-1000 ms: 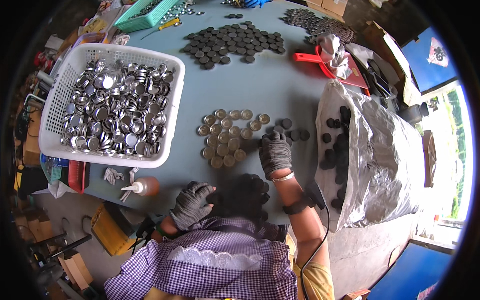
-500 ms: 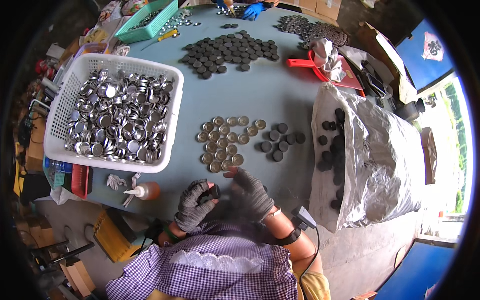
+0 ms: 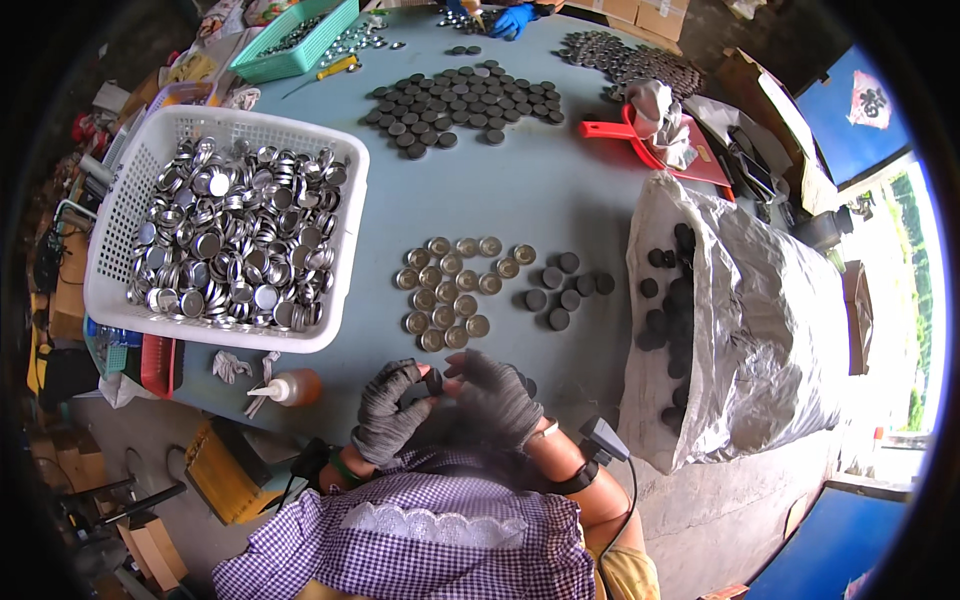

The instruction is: Assembling small circular metal caps and internal components at a factory workstation.

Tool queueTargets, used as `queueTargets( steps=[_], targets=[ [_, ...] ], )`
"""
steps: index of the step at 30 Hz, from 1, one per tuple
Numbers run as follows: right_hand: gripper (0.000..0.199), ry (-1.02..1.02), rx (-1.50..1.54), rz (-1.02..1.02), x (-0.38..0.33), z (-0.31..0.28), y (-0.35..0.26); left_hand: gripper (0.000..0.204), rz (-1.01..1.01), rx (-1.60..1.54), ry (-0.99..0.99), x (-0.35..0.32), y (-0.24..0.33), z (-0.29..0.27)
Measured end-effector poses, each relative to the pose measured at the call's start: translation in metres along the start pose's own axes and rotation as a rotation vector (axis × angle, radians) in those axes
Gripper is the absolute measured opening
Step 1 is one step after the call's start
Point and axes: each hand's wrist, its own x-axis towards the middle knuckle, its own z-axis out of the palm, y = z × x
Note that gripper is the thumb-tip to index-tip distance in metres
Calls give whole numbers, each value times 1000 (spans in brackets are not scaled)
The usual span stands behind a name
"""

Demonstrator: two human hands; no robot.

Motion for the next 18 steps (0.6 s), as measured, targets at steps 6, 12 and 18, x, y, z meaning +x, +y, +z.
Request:
queueTargets(
  steps=[6,12,18],
  targets=[
    [28,-63,-99,98,5,2,-7,43,71,-7,20,2,-4,7],
    [26,210,-838,-528,44,-28,10,43,13,13,84,2,-13,8],
    [27,255,-1256,-341,64,-28,19,40,26,17,89,1,-16,6]
  ],
)
